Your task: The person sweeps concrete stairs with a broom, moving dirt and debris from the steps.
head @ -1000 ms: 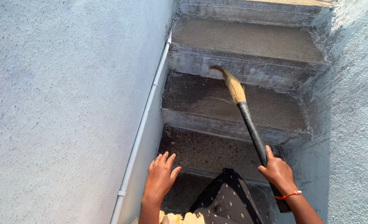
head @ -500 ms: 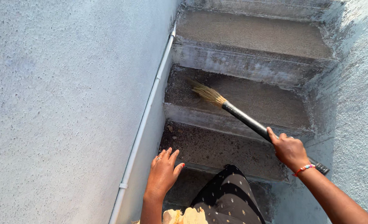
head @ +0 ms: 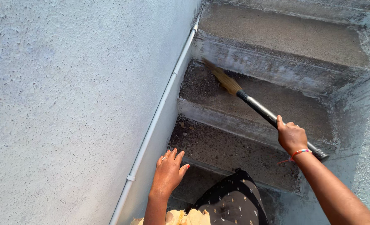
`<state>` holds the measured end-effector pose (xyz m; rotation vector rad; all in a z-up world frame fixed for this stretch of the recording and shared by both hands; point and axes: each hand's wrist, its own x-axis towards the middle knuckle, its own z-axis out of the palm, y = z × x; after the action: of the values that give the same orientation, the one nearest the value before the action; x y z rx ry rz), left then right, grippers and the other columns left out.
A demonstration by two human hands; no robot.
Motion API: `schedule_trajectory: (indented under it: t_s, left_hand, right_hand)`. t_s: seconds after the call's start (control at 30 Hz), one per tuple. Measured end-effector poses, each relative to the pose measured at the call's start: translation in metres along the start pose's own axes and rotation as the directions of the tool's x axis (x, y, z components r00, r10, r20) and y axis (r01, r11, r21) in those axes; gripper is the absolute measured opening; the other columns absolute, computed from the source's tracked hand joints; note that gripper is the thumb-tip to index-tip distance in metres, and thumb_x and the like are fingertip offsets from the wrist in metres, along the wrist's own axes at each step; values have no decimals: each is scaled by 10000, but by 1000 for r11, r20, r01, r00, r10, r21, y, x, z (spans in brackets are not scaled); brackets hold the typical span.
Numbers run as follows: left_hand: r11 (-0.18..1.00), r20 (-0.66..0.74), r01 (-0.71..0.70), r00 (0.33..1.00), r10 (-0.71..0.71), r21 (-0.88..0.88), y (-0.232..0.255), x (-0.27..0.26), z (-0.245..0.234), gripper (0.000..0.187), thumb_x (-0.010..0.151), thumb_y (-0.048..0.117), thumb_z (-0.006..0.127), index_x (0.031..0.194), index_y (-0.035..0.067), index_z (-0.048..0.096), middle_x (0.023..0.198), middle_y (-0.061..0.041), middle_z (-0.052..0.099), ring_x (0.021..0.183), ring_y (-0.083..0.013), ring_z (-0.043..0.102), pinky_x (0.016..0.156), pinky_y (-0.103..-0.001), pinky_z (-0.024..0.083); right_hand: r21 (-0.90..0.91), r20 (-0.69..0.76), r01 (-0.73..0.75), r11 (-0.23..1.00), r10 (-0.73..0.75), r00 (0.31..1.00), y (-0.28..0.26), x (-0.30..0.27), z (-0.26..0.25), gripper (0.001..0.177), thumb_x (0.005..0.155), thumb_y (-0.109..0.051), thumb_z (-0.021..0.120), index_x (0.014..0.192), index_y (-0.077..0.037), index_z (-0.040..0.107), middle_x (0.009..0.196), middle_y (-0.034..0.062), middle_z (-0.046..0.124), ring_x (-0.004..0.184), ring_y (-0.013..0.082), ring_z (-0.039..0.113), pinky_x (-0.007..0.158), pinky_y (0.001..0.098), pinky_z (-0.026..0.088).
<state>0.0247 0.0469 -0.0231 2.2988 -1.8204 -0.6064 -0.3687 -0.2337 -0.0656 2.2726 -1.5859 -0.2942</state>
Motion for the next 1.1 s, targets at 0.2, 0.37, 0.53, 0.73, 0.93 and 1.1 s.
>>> schedule_trajectory:
  t_s: [0.2, 0.37, 0.53, 0.73, 0.93, 1.1]
  left_hand:
    - [999, 6, -45, 999, 46, -4, 10, 8, 10, 581, 963, 434, 617, 1454, 146, 501, 1531, -168, 441, 1458, -342, 352, 1188, -521, 264]
    - [998, -4, -67, 998, 67, 21, 18, 10, 10, 589, 943, 421, 648, 1441, 139, 513, 1518, -177, 449, 1451, -362, 351, 1171, -535, 275]
    - [996, -40, -78, 996, 80, 43, 18, 6, 4, 584, 945, 416, 654, 1440, 137, 522, 1514, -181, 462, 1448, -378, 361, 1176, -530, 289]
    - [1000, 31, -5, 1000, 5, 7, 9, 3, 1, 577, 961, 433, 618, 1455, 159, 501, 1525, -161, 447, 1470, -345, 328, 1196, -540, 248]
    - [1000, 23, -13, 1000, 13, -6, -3, -4, 2, 582, 967, 429, 618, 1463, 152, 494, 1525, -169, 447, 1460, -347, 346, 1198, -526, 264]
    - [1000, -3, 1, 1000, -1, -18, -11, -7, -5, 578, 960, 429, 621, 1450, 147, 505, 1517, -167, 456, 1454, -341, 363, 1191, -529, 265]
  right_hand:
    - [-160, -127, 39, 986, -59, 990, 104, -24, -77, 700, 903, -243, 632, 1563, -412, 471, 891, 65, 718, 760, 229, 748, 642, 356, 606]
    - [-55, -174, -88, 995, 77, 982, 78, 14, -75, 643, 911, -197, 621, 1527, -361, 534, 934, 104, 738, 759, 267, 757, 637, 378, 606]
    - [-27, -47, 62, 998, -64, 997, -10, 34, -32, 568, 967, -113, 540, 1523, -226, 512, 929, 139, 751, 822, 244, 767, 672, 348, 613]
    - [-82, 38, 261, 962, -259, 965, 54, -8, -65, 694, 901, -185, 611, 1539, -375, 415, 931, 46, 724, 780, 189, 747, 661, 329, 617]
    - [-238, -117, 104, 966, -135, 984, 117, -35, -91, 683, 926, -301, 678, 1534, -503, 441, 929, -2, 701, 788, 180, 744, 700, 317, 617]
    - [-31, -68, -95, 995, 93, 993, 65, -17, -20, 691, 899, -242, 701, 1539, -411, 505, 957, 68, 751, 806, 231, 762, 703, 351, 615]
